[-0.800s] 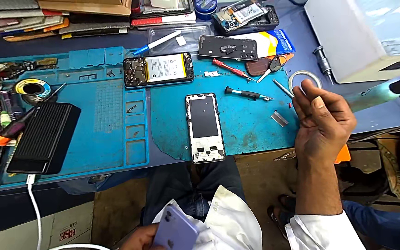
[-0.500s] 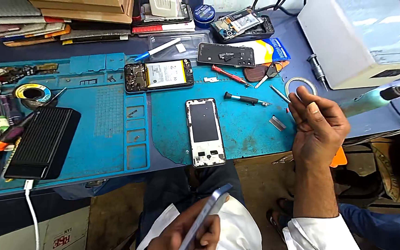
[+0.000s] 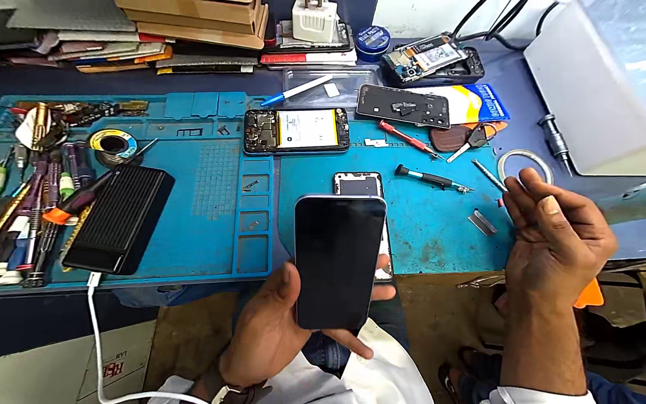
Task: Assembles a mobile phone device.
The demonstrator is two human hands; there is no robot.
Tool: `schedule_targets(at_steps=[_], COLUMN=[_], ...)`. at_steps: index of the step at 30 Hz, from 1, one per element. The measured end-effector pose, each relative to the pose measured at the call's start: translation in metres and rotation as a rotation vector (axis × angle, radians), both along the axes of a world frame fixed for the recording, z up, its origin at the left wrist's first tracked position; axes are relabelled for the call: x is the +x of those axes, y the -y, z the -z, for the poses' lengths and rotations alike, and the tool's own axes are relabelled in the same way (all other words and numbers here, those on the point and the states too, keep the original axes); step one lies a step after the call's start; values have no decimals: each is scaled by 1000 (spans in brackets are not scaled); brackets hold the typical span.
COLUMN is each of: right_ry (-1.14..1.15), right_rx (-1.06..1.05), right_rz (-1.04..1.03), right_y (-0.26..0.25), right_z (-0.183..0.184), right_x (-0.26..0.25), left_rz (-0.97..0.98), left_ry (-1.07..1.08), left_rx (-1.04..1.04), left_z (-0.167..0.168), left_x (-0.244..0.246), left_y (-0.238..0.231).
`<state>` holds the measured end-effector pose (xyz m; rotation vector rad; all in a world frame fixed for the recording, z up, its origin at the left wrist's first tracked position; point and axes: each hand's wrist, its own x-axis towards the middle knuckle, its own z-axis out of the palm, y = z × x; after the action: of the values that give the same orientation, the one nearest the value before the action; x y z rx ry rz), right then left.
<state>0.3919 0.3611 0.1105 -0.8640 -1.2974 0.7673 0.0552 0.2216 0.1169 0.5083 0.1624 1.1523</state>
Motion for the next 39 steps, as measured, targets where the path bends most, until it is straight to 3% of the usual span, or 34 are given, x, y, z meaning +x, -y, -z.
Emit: schedule_targets(at_steps=[7, 12, 21, 36, 39], right_ry=[21, 27, 41, 34, 27], right_rx=[-1, -3, 0, 9, 9], right_rz=[3, 13, 14, 6, 5], right_y=[0, 1, 1, 0, 0], right_z=[1, 1, 1, 5, 6], right_x=[2, 1, 1, 4, 4], left_rz=[-107, -81, -96, -350, -311], left_ry=[-146, -228, -215, -314, -236], left_rx=[152, 240, 178, 157, 110], left_z=[-14, -1, 4, 7, 8], left_x=[-13, -22, -19, -9, -10], left_y=[-32, -46, -45, -40, -40])
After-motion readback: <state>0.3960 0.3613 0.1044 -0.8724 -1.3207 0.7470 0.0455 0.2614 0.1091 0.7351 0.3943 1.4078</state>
